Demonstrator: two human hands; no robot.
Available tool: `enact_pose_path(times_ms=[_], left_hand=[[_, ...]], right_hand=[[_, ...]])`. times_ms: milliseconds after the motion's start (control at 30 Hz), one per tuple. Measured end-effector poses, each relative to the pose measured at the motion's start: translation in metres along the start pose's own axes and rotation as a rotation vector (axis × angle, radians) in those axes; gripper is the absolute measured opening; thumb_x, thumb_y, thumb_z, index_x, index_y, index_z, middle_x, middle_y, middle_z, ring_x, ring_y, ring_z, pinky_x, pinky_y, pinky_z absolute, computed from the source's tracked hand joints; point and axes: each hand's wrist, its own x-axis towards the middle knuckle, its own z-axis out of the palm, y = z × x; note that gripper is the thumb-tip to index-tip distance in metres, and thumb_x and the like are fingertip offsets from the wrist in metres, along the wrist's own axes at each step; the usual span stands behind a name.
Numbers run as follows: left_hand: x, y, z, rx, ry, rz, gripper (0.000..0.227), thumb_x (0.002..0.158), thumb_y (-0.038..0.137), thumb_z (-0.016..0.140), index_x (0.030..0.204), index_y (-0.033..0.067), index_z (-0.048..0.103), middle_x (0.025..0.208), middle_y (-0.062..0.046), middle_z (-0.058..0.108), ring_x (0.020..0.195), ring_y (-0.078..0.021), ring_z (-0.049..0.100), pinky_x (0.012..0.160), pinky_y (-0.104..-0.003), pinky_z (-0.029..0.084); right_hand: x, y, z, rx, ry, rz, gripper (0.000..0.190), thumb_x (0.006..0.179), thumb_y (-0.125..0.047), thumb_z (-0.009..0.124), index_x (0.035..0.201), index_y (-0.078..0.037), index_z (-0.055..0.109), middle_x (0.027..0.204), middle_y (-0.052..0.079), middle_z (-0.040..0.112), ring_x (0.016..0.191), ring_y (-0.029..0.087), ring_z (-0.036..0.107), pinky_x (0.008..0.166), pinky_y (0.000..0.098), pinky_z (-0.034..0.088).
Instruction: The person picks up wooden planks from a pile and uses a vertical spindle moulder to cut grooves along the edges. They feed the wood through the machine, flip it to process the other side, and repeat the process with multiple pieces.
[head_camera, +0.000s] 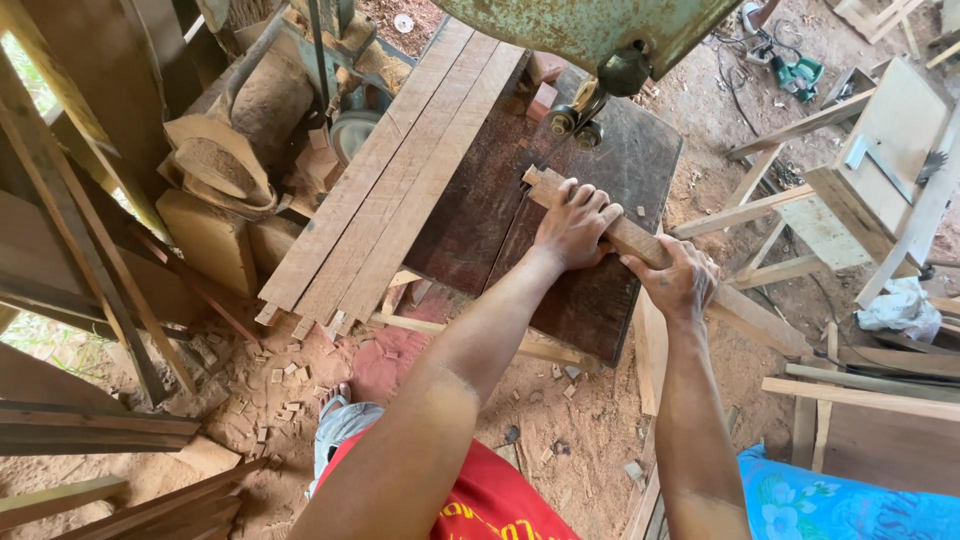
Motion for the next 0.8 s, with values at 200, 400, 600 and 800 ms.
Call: enact_pose_path(times_ms=[200, 400, 600, 800], left_hand=[[0.0, -0.001, 0.0, 0.04, -0.033, -0.016, 0.056, 0.076, 0.041, 0.078, 0.126, 0.0185, 0.064, 0.119, -0.005, 0.059, 0.125, -0.024, 0.048, 0.116, -0.049, 0.026], [0.0, -0.002, 0.003, 0.032, -0.015, -0.005, 0.056, 0.076, 0.04, 0.078, 0.125, 0.0181, 0.064, 0.119, -0.005, 0.059, 0.125, -0.0244, 0.048, 0.116, -0.049, 0.026], [0.004, -0.002, -0.001, 0.022, -0.015, 0.001, 0.057, 0.075, 0.043, 0.079, 0.123, 0.0167, 0.064, 0.116, -0.006, 0.058, 0.122, -0.0253, 0.048, 0.115, -0.05, 0.026], [0.006, -0.002, -0.001, 0.015, -0.011, -0.001, 0.056, 0.075, 0.042, 0.079, 0.123, 0.017, 0.064, 0.116, -0.006, 0.059, 0.123, -0.0252, 0.049, 0.116, -0.05, 0.027]], right_hand=[[0.001, -0.003, -0.001, -0.023, 0.021, -0.01, 0.071, 0.071, -0.068, 0.087, 0.116, -0.014, 0.077, 0.11, 0.009, 0.076, 0.102, 0.03, 0.07, 0.094, 0.0477, 0.047], [0.004, -0.007, -0.004, 0.018, 0.009, 0.032, 0.069, 0.07, -0.065, 0.088, 0.116, -0.014, 0.077, 0.111, 0.009, 0.076, 0.101, 0.03, 0.07, 0.091, 0.046, 0.05], [0.007, -0.004, -0.004, 0.029, 0.039, -0.011, 0.065, 0.072, -0.062, 0.089, 0.115, -0.014, 0.076, 0.112, 0.009, 0.075, 0.104, 0.03, 0.07, 0.094, 0.0457, 0.049], [0.008, -0.001, -0.003, 0.034, 0.016, -0.002, 0.067, 0.071, -0.061, 0.089, 0.116, -0.014, 0.076, 0.11, 0.009, 0.075, 0.102, 0.03, 0.069, 0.092, 0.0464, 0.046]])
